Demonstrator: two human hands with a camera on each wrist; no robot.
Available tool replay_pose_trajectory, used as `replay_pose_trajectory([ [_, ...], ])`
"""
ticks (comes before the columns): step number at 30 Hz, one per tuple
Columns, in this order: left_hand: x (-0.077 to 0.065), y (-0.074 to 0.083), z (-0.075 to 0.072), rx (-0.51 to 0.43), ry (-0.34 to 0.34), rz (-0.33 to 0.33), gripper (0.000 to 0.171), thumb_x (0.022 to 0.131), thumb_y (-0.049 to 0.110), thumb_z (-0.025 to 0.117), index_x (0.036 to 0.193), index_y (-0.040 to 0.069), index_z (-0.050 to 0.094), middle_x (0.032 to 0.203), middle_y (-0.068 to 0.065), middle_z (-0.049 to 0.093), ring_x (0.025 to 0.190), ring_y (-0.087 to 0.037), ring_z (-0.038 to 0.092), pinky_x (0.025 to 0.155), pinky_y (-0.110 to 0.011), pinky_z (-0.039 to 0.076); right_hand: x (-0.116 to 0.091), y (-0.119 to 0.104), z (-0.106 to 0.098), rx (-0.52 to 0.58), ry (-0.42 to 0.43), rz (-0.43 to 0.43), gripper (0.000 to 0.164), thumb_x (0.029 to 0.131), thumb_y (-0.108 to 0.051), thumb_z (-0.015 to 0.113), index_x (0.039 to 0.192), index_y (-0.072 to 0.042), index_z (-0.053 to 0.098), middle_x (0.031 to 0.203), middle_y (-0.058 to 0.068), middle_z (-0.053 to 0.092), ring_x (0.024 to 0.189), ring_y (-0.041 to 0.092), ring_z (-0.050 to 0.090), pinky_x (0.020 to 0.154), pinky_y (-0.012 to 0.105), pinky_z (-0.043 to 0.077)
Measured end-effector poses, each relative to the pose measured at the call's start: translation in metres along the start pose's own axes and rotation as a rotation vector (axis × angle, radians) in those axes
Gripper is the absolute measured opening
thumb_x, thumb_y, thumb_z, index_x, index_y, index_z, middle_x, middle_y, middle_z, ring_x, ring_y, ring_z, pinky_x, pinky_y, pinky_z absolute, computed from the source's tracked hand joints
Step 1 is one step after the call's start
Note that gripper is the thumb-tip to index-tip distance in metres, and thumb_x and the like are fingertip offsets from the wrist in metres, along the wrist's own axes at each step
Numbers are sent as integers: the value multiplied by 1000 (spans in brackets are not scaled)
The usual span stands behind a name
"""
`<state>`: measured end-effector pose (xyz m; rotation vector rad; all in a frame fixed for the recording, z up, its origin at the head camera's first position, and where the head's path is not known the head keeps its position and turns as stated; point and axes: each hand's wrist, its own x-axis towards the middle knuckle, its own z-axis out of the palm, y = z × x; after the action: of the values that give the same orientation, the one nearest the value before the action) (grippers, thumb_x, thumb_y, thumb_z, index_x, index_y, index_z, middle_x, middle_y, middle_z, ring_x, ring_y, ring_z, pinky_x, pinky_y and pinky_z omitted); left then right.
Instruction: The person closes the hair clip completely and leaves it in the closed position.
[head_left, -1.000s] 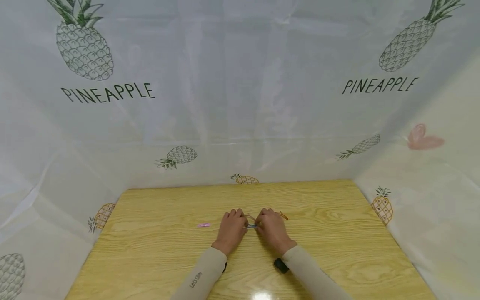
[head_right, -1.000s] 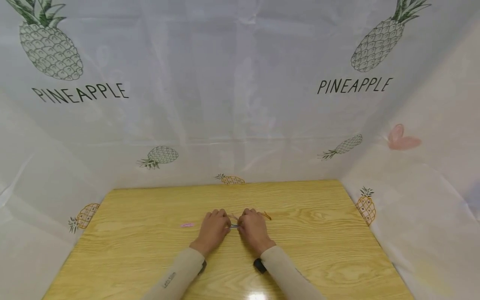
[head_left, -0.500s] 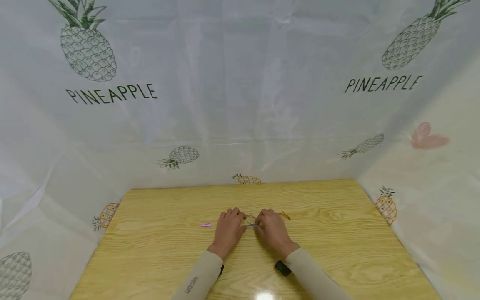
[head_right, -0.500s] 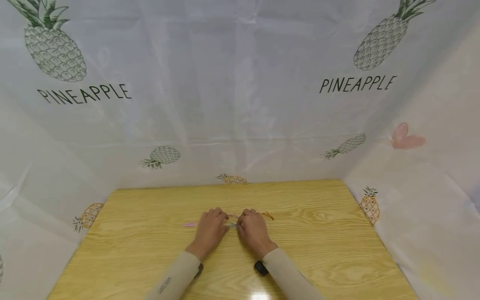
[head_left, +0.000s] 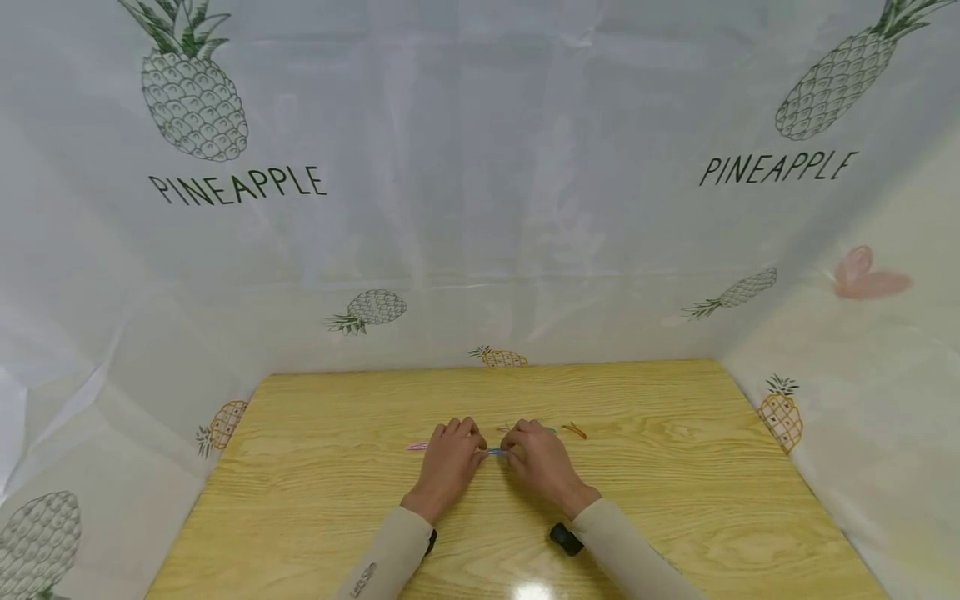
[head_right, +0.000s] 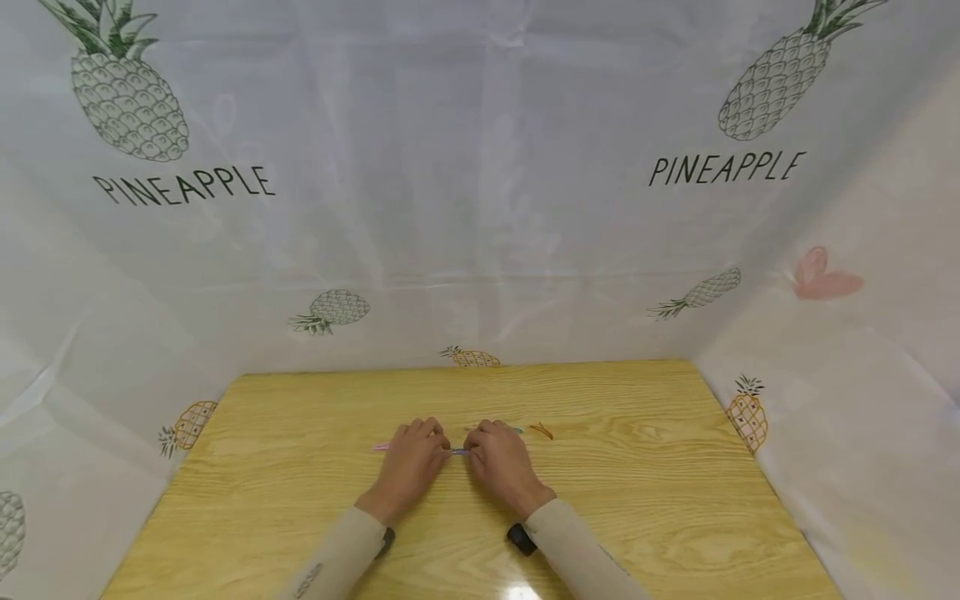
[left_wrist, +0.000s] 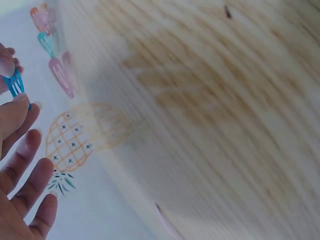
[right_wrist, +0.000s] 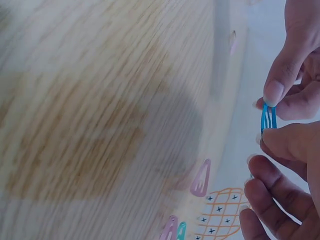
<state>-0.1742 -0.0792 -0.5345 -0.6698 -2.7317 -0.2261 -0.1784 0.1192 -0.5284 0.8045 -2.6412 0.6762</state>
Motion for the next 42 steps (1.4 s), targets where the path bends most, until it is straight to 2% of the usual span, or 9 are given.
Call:
replay_pose_trajectory([
  [4,-3,-1,-9,-1,-8,10,8,96,29,79,93,22,79,104,7,59,97,-15,56,87,-35,48,1,-2,1,5,-25,-20,11,88,-6,86,90,-13,78,93,-1,70,88,18,68,78,33,60],
  [10,-7,-4,-16,-29,15,43,6,95,26,80,92,22,79,105,7,61,96,-15,55,85,-34,47,2,-6,0,38,-79,-36,7,93,-6,82,91,-11,77,93,-3,69,89,17,68,79,32,59],
  [15,-12,-9,-19,-106,43,76,6,93,22,82,88,21,79,105,6,62,94,-14,55,85,-35,47,4,-7,-2,103,-126,-56,6,93,-4,80,93,-9,77,97,-2,71,105,23,71,91,38,60],
  [19,-14,-13,-21,-169,30,89,6,94,21,81,88,21,79,106,6,62,94,-14,55,85,-36,47,5,-7,-5,145,-146,-85,5,94,-5,79,94,-10,77,99,-2,71,110,24,70,102,43,56],
  [26,-16,-19,-28,-244,-31,125,5,94,20,80,90,19,78,108,4,61,95,-16,55,85,-37,47,6,-6,-8,222,-209,-107,5,98,-11,75,95,-13,76,98,-6,70,103,14,68,114,42,48],
  [35,-19,-26,-31,-326,-77,158,7,96,20,78,91,16,79,107,5,59,94,-13,53,83,-33,43,7,-6,-9,268,-238,-152,7,96,-8,77,96,-14,74,95,-7,70,97,8,67,119,43,42],
  [42,-21,-28,-33,-374,-77,184,3,94,17,80,92,16,81,102,8,56,88,-10,47,79,-30,38,6,-6,-9,318,-249,-200,9,95,-3,77,95,-12,73,94,-6,69,87,2,64,119,57,39],
])
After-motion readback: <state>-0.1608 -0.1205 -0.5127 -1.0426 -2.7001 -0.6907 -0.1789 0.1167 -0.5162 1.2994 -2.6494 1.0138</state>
